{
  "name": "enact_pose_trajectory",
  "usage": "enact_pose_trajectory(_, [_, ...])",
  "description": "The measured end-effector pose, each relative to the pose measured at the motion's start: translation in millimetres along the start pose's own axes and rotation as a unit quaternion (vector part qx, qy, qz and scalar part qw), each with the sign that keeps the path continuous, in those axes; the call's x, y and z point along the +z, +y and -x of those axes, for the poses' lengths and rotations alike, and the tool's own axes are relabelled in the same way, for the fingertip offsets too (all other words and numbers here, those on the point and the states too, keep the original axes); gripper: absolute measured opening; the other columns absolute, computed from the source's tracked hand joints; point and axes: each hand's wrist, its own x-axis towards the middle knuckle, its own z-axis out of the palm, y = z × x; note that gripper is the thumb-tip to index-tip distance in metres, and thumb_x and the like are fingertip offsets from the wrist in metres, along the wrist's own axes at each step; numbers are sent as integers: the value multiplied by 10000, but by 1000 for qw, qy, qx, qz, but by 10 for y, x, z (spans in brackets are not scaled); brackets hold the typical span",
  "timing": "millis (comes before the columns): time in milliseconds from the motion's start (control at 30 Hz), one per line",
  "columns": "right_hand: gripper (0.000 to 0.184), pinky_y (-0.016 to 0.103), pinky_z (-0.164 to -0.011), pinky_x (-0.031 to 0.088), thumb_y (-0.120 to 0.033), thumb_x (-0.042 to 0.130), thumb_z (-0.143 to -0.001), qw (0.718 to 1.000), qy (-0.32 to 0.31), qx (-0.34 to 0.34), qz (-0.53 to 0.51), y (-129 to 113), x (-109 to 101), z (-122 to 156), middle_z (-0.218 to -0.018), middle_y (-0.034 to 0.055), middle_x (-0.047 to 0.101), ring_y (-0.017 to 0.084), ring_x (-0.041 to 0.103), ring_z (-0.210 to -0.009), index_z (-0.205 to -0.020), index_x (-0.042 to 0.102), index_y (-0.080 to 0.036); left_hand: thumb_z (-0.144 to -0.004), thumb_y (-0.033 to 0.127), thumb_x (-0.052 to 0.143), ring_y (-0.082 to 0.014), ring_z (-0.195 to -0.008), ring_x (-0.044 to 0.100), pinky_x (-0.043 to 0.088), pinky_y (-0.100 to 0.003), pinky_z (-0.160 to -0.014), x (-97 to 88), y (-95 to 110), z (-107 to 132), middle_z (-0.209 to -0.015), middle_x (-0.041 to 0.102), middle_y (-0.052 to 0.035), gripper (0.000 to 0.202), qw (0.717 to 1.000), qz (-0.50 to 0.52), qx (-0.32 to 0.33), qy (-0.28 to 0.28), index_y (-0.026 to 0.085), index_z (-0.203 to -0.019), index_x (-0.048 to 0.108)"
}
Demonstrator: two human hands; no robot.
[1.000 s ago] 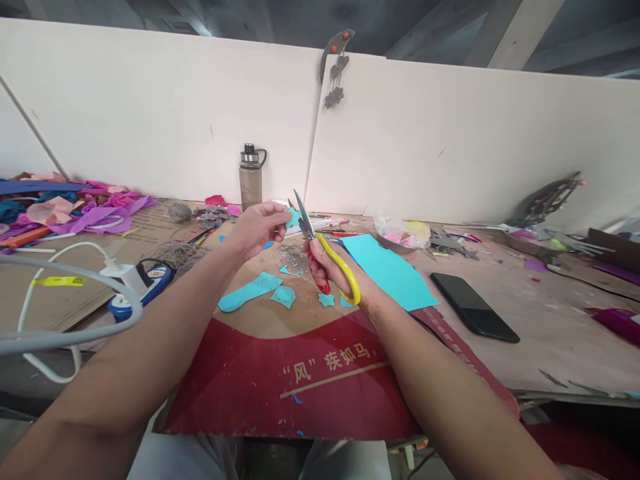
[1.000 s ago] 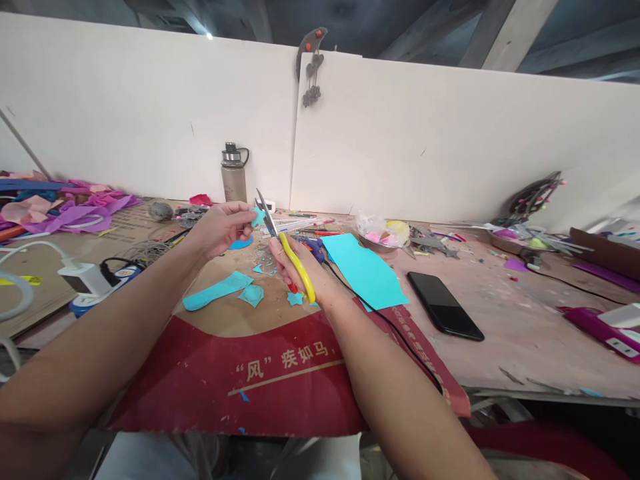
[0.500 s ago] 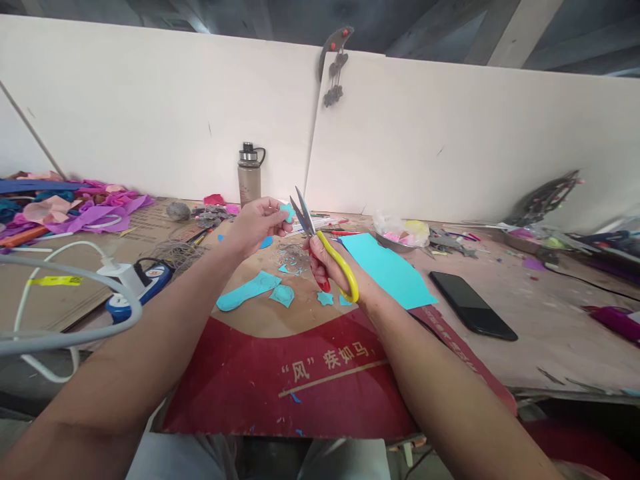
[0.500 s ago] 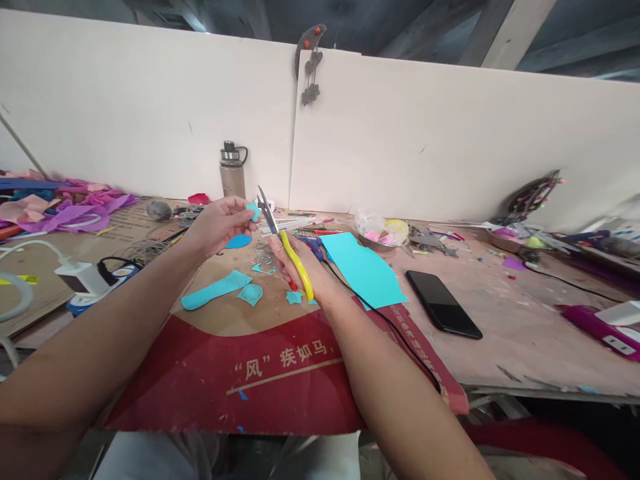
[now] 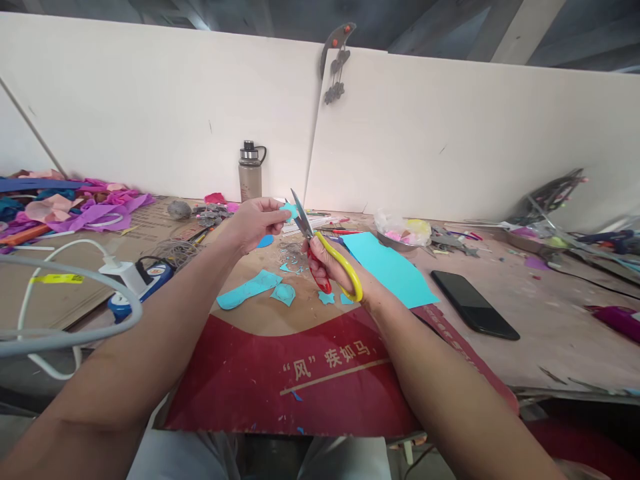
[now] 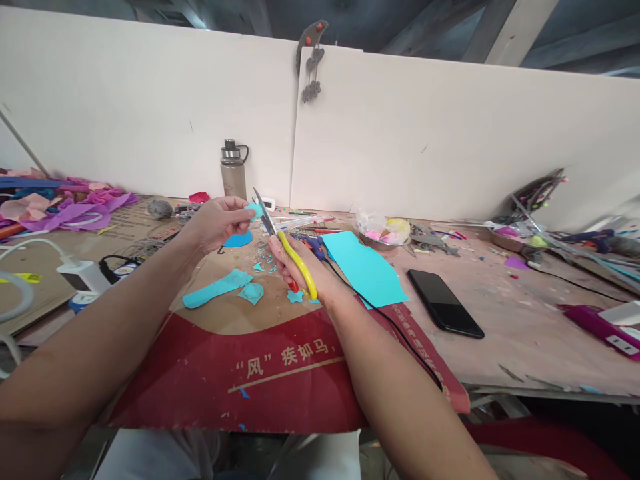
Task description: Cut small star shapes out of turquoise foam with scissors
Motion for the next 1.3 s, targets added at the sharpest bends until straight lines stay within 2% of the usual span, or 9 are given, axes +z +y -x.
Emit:
enact_pose_trajectory(100, [553, 237, -435, 368, -768, 493, -943, 1000, 2, -1, 6, 1, -3, -4, -687, -69, 424, 81, 380, -482, -976, 451, -217, -758, 136, 828, -54, -473, 515, 389, -198, -488, 3, 23, 11, -533, 584, 8, 202, 1000, -10, -9, 6, 131, -660, 651])
enact_pose_trajectory(300, [583, 234, -426, 364, -803, 491, -916, 1000, 7, -4, 19, -14, 13, 5, -691, -69, 426, 79, 379, -475, -938, 431, -224, -772, 164, 827, -122, -552, 666, 471, -223, -526, 56, 73, 57, -645, 716, -74, 183, 998, -37, -46, 6, 122, -701, 664])
enact_pose_trajectory(433, [594, 234, -426, 364, -818, 492, -903, 999, 10, -8, 29, -32, 19, 16, -676, -74, 408, 77, 373, -466, -893, 395, -232, -784, 192, 839, -106, -547, 646, 477, -217, -533, 49, 56, 52, -642, 719, -86, 204, 999, -35, -36, -5, 117, -691, 674])
enact_pose_trajectory(667, [580, 232, -431, 373, -810, 497, -904, 999, 6, -17, 38, -8, 9, 8, -681, -61, 428, 86, 382, -481, -876, 421, -236, -784, 216, 844, -103, -543, 641, 488, -212, -526, 21, 21, 30, -644, 724, -82, 210, 999, -36, -22, -15, 122, -687, 683])
enact_pose_trajectory(1033, [615, 221, -423, 336, -848, 514, -859, 1000, 6, -1, 24, 4, 19, 0, -662, -66, 415, 74, 343, -472, -862, 434, -238, -755, 207, 867, -99, -529, 635, 483, -215, -520, 30, 19, 39, -631, 717, -71, 227, 999, -34, -24, -17, 128, -674, 670])
enact_pose_trajectory(1300, [583, 226, -426, 336, -820, 529, -874, 1000, 11, 5, 22, -7, 21, 10, -681, -60, 412, 83, 347, -485, -870, 444, -243, -755, 217, 873, -99, -520, 624, 478, -226, -531, 31, 18, 38, -630, 713, -83, 244, 999, -32, -36, -10, 125, -669, 664])
